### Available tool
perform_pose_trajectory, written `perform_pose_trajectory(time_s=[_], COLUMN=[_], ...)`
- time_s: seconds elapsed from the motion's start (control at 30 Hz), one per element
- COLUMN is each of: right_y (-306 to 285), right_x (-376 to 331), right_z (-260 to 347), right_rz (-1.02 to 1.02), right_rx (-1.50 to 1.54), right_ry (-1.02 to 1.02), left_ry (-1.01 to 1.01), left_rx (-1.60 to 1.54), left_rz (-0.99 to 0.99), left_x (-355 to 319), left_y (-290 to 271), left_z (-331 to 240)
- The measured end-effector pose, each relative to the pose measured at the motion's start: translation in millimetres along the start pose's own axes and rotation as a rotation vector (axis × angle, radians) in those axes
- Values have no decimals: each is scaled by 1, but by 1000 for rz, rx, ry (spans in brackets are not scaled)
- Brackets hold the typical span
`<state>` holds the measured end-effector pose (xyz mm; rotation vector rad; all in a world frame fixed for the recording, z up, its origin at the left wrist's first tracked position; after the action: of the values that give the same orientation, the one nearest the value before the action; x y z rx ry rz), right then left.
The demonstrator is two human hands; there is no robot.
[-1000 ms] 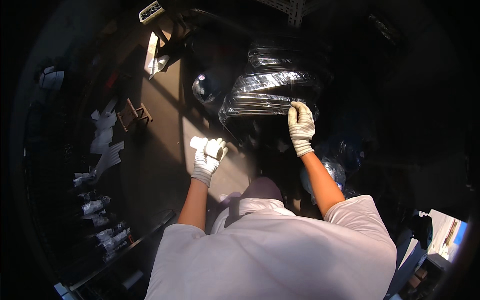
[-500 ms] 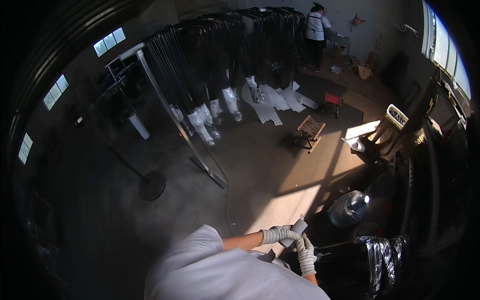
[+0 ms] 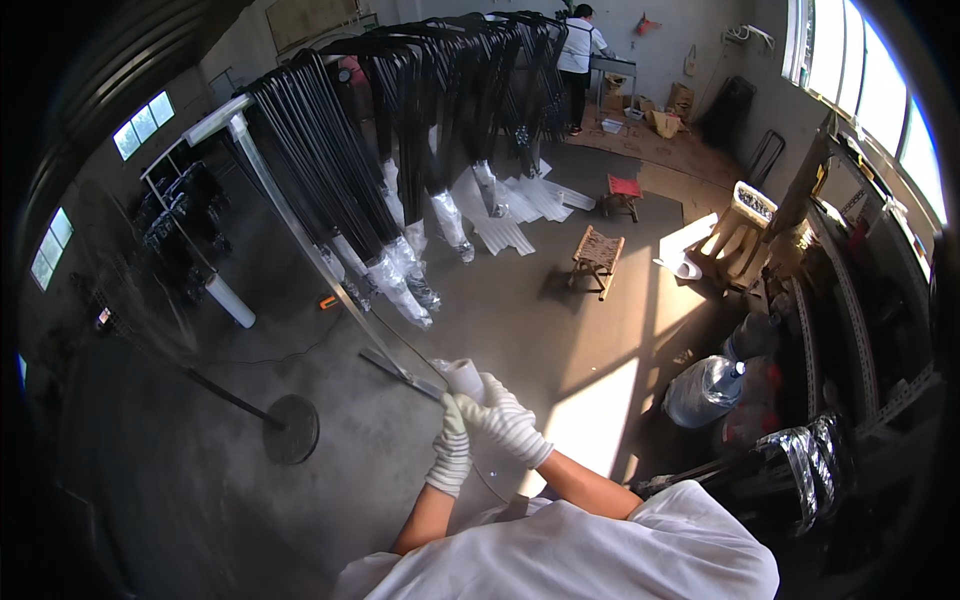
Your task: The person wraps black metal frames with plastic film in a warehouse. They repeatedly pick up frames, wrap them with film, and place them on a rack. Another person is visible in the background also wrapping frames.
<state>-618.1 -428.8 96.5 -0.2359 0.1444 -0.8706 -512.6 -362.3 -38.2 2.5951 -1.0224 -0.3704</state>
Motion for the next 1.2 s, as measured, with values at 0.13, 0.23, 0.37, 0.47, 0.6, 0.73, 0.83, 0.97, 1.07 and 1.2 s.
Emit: perform_pose_trajectory(time_s=[0.13, 0.23, 0.37, 0.47, 0.6, 0.73, 0.83, 0.97, 1.07, 1.2], right_y=[59, 104, 141, 158, 193, 210, 229, 247, 249, 256], right_x=[52, 101, 159, 201, 260, 300, 331, 364, 384, 418], right_z=[61, 67, 92, 119, 139, 161, 150, 149, 164, 181], right_rz=[122, 93, 121, 209, 213, 371, 329, 101, -150, -166], right_rx=[72, 255, 416, 481, 709, 922, 801, 530, 215, 127], right_ry=[-27, -135, -211, -185, -192, -141, -244, -396, -550, -594], left_ry=[217, 285, 474, 516, 548, 699, 609, 558, 534, 453], left_rx=[-219, -240, -139, -159, -180, -75, -66, -149, -110, 10], left_rz=[-74, -219, -296, -279, -285, -262, -406, -504, -534, -534], left_x=[0, 32, 94, 137, 194, 234, 250, 268, 292, 347], left_y=[10, 15, -14, -18, -30, -49, -79, -131, -172, -241], left_z=[-122, -169, -196, -224, -266, -290, -294, -312, -328, -357])
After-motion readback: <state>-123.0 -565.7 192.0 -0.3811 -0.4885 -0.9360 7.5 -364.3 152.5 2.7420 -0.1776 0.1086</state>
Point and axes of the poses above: each hand's wrist, its own x-axis towards the middle knuckle, its own y-axis out of the palm, z = x × y, the point moved 1 cm from there along x, towards the middle knuckle, and after that the axes turned 8 degrees about -z, right-handed, at the moved point
